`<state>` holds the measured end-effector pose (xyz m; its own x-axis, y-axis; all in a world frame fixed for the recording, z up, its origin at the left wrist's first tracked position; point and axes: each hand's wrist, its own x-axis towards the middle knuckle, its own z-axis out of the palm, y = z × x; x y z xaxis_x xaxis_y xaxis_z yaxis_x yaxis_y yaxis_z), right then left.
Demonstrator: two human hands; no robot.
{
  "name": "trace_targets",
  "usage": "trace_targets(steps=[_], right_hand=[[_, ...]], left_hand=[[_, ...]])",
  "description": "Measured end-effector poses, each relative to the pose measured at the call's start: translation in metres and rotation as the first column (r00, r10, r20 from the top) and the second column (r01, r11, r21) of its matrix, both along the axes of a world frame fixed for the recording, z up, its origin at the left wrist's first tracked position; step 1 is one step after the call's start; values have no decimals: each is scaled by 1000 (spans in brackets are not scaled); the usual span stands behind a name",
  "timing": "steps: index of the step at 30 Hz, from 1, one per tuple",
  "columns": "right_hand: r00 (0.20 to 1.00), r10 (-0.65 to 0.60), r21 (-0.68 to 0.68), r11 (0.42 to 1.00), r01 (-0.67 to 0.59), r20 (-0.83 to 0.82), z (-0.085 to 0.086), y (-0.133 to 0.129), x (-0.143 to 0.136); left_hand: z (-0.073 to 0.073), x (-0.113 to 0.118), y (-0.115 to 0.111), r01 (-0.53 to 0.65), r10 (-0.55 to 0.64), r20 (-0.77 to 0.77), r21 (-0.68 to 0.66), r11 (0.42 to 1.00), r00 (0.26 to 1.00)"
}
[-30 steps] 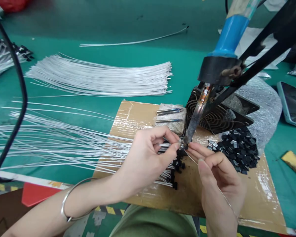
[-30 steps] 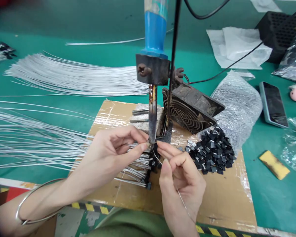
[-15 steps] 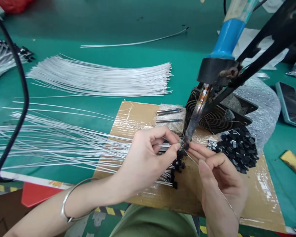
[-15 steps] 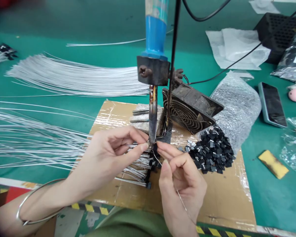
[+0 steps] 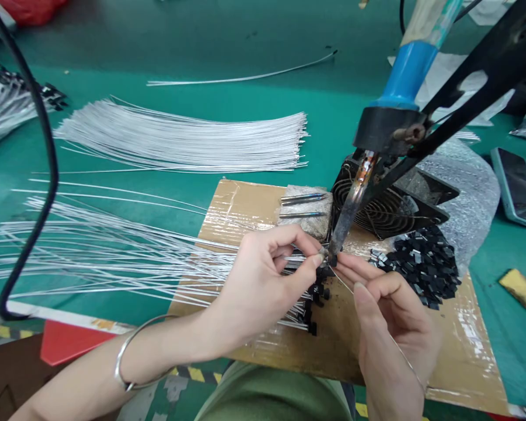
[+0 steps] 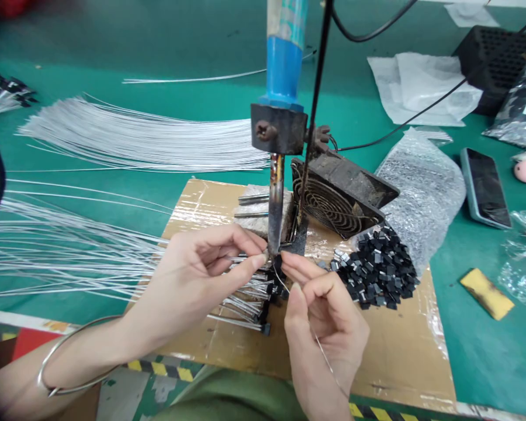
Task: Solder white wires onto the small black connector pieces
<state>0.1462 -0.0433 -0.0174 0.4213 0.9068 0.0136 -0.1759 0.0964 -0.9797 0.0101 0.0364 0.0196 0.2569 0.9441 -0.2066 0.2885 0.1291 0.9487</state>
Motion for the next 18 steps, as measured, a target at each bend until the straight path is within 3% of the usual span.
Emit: trace_targets(steps=[18], right_hand=[[997,-37,-8,999,38,63,0,0,-3]], left_hand=[[-2,1,-1,2,-1,9,-18,1000,1000]])
